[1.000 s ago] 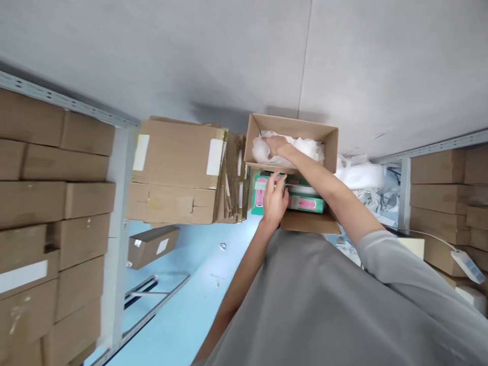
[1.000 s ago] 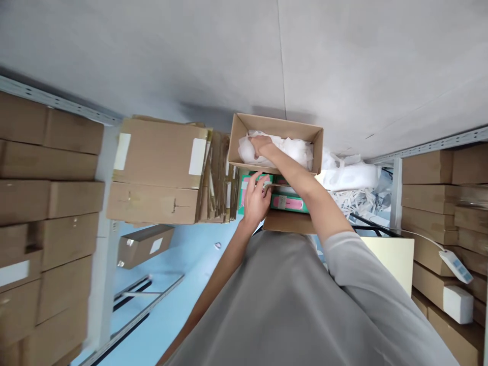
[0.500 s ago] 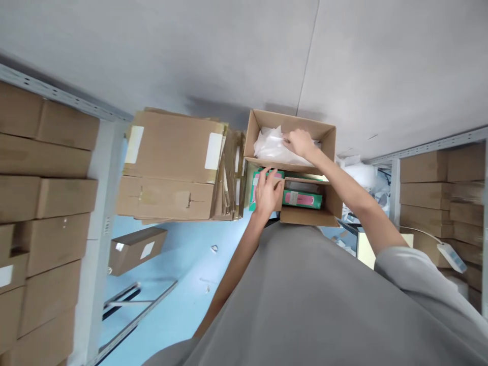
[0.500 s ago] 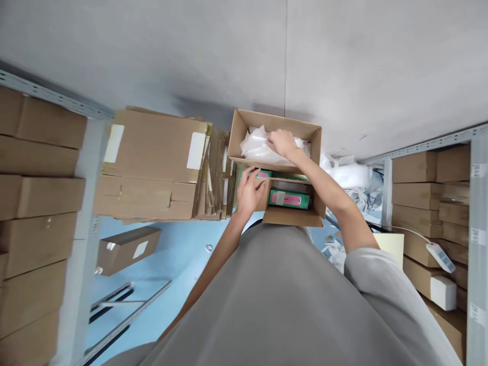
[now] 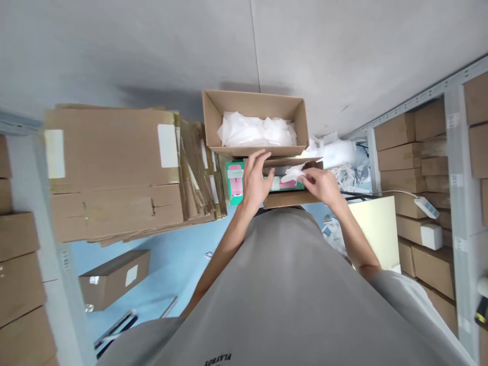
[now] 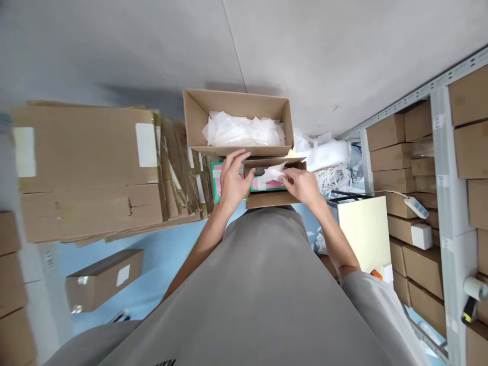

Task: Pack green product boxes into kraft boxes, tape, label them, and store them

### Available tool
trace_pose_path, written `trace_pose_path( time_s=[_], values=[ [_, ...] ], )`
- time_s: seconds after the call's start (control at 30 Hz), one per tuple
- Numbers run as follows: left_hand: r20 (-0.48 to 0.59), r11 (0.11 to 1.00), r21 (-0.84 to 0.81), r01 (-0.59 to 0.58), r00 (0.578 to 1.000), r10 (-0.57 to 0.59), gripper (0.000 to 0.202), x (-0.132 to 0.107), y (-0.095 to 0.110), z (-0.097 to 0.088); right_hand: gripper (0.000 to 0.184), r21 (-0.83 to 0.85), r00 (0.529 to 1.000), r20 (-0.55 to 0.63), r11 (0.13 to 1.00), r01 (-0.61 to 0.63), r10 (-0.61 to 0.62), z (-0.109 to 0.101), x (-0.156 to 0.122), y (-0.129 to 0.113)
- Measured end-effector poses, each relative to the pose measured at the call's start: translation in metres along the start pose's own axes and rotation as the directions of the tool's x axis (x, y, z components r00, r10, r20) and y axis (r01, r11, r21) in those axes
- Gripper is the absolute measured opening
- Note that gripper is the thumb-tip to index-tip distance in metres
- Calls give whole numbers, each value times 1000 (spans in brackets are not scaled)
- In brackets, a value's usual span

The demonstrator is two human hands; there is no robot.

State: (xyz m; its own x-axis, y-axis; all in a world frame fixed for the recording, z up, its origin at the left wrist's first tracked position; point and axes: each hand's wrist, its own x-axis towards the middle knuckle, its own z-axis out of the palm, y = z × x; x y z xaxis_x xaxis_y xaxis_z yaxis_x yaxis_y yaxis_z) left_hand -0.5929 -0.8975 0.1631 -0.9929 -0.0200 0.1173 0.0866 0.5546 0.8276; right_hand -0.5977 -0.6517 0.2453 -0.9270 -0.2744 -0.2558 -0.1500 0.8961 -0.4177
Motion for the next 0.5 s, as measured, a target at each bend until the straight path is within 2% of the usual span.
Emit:
trace_pose_path(
  time_s=[0.13,0.27,0.33,0.4,0.5],
  values=[
    [8,1000,24,-18,1000,18,47,-6,2,8,29,-238,975,192,969,-68,116,16,-4,-6],
    [-4,999,38,-27,1000,27,47,-10,-3,10,35,-295,944,292,953,-62,152,9,0,-9],
    [-6,999,38,-21,1000,21,49,-11,-6,10,35,-265,952,282,964,-38,115,-4,4,-9],
    [-10,999,39,-14,1000,14,50,-11,-9,10,36,-231,977,206,973,-8,57,-18,15,-11],
    [-39,999,44,-19,999,20,49,-12,-12,11,37,-221,995,98,974,47,-26,-34,56,-15]
  ],
)
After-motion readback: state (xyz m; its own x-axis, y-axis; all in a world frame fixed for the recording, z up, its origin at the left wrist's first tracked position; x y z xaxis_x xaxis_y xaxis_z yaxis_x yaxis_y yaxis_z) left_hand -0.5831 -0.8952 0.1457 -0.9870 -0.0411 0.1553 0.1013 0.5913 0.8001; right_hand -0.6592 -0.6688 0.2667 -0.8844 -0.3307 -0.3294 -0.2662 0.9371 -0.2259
